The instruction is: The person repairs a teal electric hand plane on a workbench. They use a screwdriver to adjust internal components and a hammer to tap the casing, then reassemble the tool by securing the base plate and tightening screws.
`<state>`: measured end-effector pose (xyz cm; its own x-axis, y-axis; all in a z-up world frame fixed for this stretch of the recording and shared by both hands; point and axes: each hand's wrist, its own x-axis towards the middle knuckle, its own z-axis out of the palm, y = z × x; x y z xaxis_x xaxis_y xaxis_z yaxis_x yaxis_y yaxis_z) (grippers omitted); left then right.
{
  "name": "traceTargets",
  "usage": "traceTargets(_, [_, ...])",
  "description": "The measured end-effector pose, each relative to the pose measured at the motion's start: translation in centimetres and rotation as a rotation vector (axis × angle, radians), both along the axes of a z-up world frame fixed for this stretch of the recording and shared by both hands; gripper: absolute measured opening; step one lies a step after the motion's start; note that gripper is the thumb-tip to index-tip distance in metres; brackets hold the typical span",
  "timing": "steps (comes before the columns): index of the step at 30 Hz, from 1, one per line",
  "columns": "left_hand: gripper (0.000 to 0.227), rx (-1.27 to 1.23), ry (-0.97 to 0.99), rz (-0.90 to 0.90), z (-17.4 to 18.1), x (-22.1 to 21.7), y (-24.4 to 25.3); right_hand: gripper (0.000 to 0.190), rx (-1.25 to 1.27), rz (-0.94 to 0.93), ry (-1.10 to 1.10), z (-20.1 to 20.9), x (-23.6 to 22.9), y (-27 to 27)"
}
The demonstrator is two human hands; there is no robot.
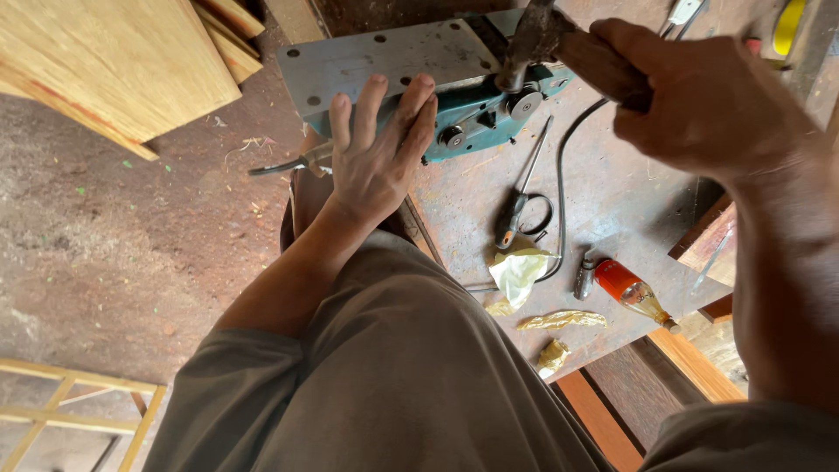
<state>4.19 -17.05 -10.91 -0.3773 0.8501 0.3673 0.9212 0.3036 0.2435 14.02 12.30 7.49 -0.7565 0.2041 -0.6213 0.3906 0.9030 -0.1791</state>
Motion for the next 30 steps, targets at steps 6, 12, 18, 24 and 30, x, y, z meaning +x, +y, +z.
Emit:
traceTargets(6, [0.028, -0.071, -0.003, -0.038, 0.2, 0.5, -0.7, 0.064, -0.025, -0.109, -0.041, -0.2, 1.0, 0.0])
traceTargets(12, [0.085, -0.11, -0.504, -0.159, -0.1, 0.4, -0.4, 0.061, 0.119, -0.024, 0.108, -0.5, 2.8, 1.8])
traceTargets(18, [0.077, -0.156, -0.29, -0.109, -0.8, 0.6, -0.1, 0.057, 0.125, -0.055, 0.236, 0.2, 3.2, 2.2])
traceTargets(24, [0.046, -0.098, -0.057, -0.051, -1.7, 1.1, 0.1, 0.066, 0.261, -0.074, -0.27, -1.3, 3.5, 2.5])
traceTargets(30, [0.053, -0.122, -0.009, -0.041, -1.8, 1.0, 0.4, 0.07, 0.269, 0.014, -0.129, -1.3, 4.9, 3.0])
